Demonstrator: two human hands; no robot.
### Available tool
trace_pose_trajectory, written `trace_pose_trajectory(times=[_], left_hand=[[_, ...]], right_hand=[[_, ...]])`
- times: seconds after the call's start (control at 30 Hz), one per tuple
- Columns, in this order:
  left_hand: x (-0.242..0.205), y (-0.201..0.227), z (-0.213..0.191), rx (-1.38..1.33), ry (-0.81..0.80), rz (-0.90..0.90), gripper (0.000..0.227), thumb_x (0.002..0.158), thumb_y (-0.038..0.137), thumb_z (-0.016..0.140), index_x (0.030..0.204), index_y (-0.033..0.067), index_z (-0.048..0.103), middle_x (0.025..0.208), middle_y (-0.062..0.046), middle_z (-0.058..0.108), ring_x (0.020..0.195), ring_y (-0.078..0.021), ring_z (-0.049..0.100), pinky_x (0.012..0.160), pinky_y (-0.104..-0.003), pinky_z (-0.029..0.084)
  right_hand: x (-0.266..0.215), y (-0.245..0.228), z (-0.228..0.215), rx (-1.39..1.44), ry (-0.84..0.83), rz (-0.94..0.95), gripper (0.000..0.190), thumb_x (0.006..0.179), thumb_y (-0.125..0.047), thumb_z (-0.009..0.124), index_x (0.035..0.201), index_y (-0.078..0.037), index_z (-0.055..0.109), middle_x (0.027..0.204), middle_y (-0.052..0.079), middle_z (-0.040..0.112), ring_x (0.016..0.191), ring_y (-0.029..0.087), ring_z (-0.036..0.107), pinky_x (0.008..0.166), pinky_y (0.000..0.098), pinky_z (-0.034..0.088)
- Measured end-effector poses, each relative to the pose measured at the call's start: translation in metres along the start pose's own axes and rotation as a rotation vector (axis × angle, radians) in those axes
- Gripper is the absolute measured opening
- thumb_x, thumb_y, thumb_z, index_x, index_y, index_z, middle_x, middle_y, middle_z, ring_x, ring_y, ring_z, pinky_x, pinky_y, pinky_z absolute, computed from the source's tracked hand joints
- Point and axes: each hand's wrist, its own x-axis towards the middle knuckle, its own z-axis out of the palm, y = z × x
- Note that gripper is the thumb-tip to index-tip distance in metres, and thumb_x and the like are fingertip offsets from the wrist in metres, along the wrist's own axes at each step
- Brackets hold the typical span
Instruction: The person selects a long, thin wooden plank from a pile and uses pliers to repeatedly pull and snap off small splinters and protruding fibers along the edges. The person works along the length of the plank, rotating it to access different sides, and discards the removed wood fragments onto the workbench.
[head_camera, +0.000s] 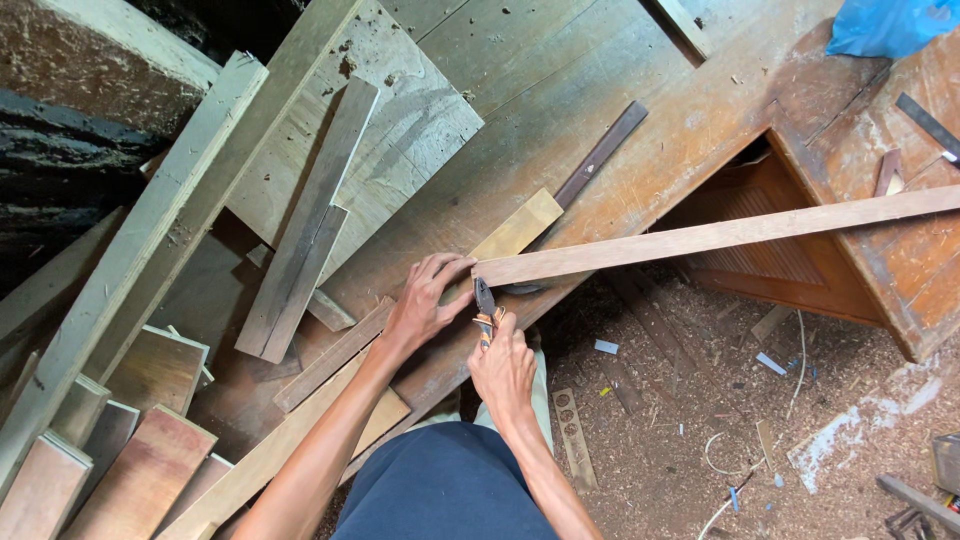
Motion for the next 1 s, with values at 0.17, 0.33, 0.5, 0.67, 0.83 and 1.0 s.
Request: trace_pose_trajectory(times=[0.17,0.33,0.5,0.67,0.83,1.0], left_hand=[[-0.003,-0.002,0.002,0.032,-0.007,0.007,0.047,0.090,0.027,0.075,0.133,0.0104,0.064,0.130,-0.012,0.062,0.124,-0.0307,0.057,0.105,-0.046,0.043],[-0.003,-0.004,0.004,0.090,0.008,0.040,0.048,0.093,0.032,0.072,0.136,0.0117,0.063,0.132,-0.013,0.062,0.126,-0.0302,0.057,0.110,-0.047,0.041],[-0.004,-0.003,0.004,0.098,-0.005,0.029,0.050,0.094,0.033,0.071,0.138,0.0116,0.062,0.134,-0.014,0.062,0.128,-0.0310,0.056,0.110,-0.046,0.041],[-0.002,-0.002,0.002,0.096,0.000,0.015,0.049,0.093,0.034,0.072,0.135,0.0106,0.062,0.131,-0.013,0.063,0.127,-0.0310,0.056,0.110,-0.046,0.041],[0.002,0.001,0.004,0.093,-0.010,0.005,0.050,0.090,0.030,0.074,0.134,0.0097,0.063,0.130,-0.014,0.063,0.125,-0.0330,0.056,0.108,-0.046,0.041],[0.007,0.012,-0.001,0.161,0.027,0.032,0.056,0.087,0.036,0.077,0.133,0.0086,0.062,0.133,-0.014,0.062,0.127,-0.0322,0.056,0.112,-0.047,0.039]], right_hand=[[0.004,0.006,-0.007,0.296,-0.054,0.001,0.019,0.089,-0.012,0.060,0.104,0.000,0.060,0.075,0.028,0.067,0.074,0.045,0.069,0.066,0.0543,0.053],[0.012,0.023,-0.005,0.422,-0.243,0.093,0.017,0.093,-0.016,0.059,0.099,-0.001,0.062,0.064,0.020,0.061,0.055,0.033,0.065,0.058,0.0476,0.050],[0.026,0.055,0.010,0.663,-0.338,-0.036,0.020,0.098,-0.017,0.065,0.091,-0.002,0.056,0.059,0.006,0.047,0.047,0.018,0.045,0.045,0.0353,0.039],[0.030,0.068,0.020,1.115,-0.557,0.260,0.016,0.095,-0.019,0.065,0.090,-0.010,0.054,0.058,-0.005,0.040,0.041,0.003,0.034,0.035,0.0227,0.027],[0.038,0.071,0.009,1.294,-0.685,0.291,0.016,0.095,-0.018,0.066,0.095,-0.010,0.051,0.064,-0.007,0.037,0.045,0.001,0.029,0.038,0.0214,0.021],[0.032,0.071,-0.012,1.263,-0.608,0.256,0.018,0.097,-0.020,0.065,0.093,-0.009,0.051,0.064,-0.007,0.038,0.045,0.001,0.030,0.038,0.0215,0.022]])
